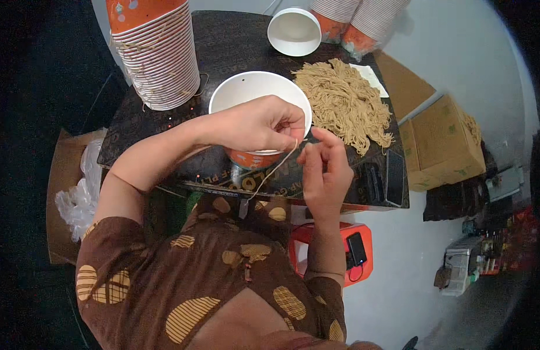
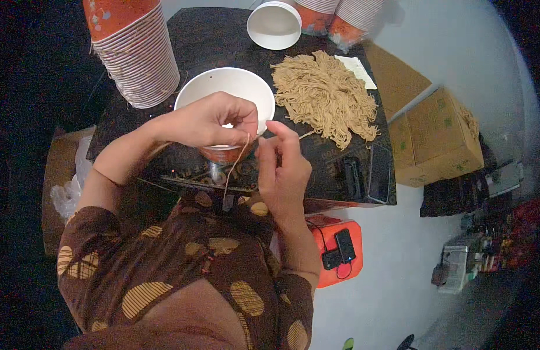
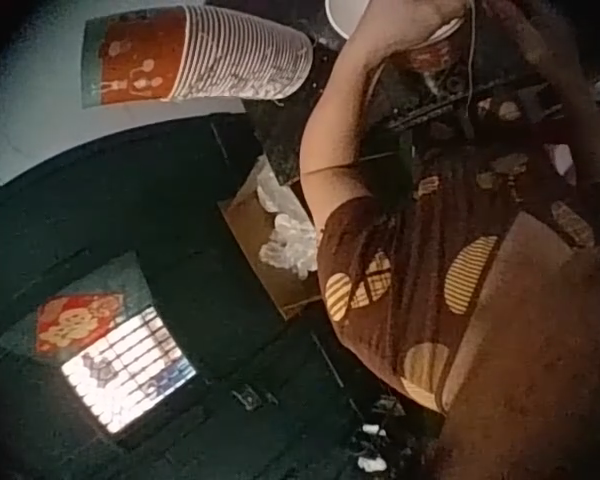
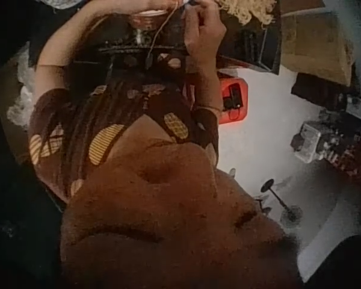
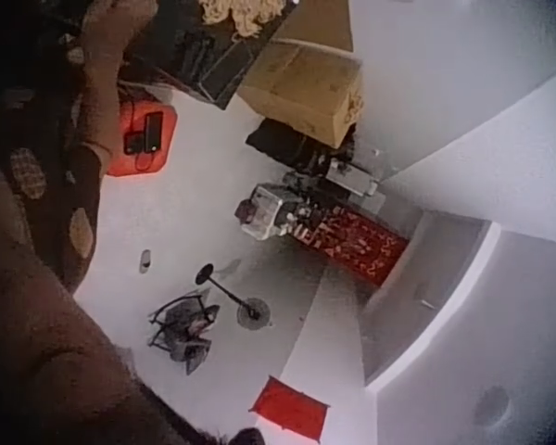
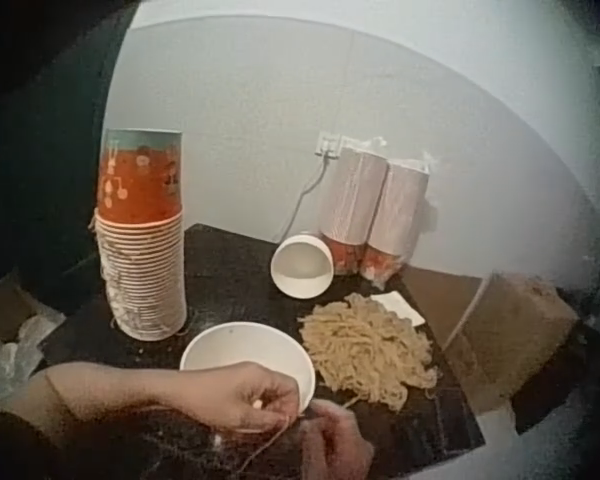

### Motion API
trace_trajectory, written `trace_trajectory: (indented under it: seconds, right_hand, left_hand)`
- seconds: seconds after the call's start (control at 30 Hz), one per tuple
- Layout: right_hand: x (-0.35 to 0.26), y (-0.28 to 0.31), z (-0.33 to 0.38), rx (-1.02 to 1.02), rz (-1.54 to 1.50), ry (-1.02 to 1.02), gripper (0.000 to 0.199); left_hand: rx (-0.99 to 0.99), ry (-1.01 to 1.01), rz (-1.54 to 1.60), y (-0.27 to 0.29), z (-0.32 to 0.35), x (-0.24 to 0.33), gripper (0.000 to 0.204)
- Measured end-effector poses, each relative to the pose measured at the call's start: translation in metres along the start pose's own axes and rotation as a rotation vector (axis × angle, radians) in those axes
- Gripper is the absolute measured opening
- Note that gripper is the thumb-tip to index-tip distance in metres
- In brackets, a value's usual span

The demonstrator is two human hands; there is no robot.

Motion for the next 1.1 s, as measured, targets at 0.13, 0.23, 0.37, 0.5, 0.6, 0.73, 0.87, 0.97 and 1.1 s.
trace_trajectory:
  seconds: [0.13, 0.23, 0.37, 0.5, 0.6, 0.73, 0.87, 0.97, 1.1]
  right_hand:
    - [0.007, -0.013, -0.002, -0.054, -0.081, -0.034, 0.009]
    - [0.008, -0.018, 0.002, -0.035, -0.103, -0.056, 0.005]
    - [0.012, -0.027, 0.016, 0.021, -0.279, -0.096, 0.009]
    - [0.007, -0.032, 0.018, 0.054, -0.371, -0.082, 0.009]
    - [0.005, -0.039, 0.024, 0.047, -0.471, -0.112, 0.01]
    - [0.013, -0.034, 0.028, 0.061, -0.383, -0.075, 0.01]
    - [0.023, -0.025, 0.025, 0.13, -0.434, -0.161, 0.007]
    - [0.028, -0.025, 0.026, 0.129, -0.307, -0.137, 0.009]
    - [0.005, -0.017, 0.013, 0.161, 0.015, 0.091, 0.023]
  left_hand:
    - [0.009, 0.01, -0.016, 0.001, 0.001, 0.0, 0.009]
    - [0.031, -0.004, 0.014, 0.002, 0.002, -0.003, 0.009]
    - [0.096, 0.022, 0.065, 0.003, 0.004, 0.001, 0.007]
    - [0.124, 0.121, 0.045, 0.006, 0.006, -0.003, 0.005]
    - [0.141, 0.101, 0.079, 0.003, 0.007, -0.003, 0.004]
    - [0.097, 0.128, 0.051, -0.001, 0.01, -0.003, 0.006]
    - [0.079, 0.1, 0.077, -0.004, 0.01, 0.0, 0.006]
    - [0.083, 0.071, 0.068, -0.005, 0.011, 0.004, 0.006]
    - [0.094, -0.001, -0.085, -0.006, 0.011, 0.01, 0.007]
Point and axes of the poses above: each hand's wrist, its own z-axis away from the middle knuckle, its own y-axis out of the back of the hand, x = y × z, the point moved 8 cm from there along -z, towards the middle knuckle, and after that the axes turned 15 degrees about z, right-handed, at the moved point
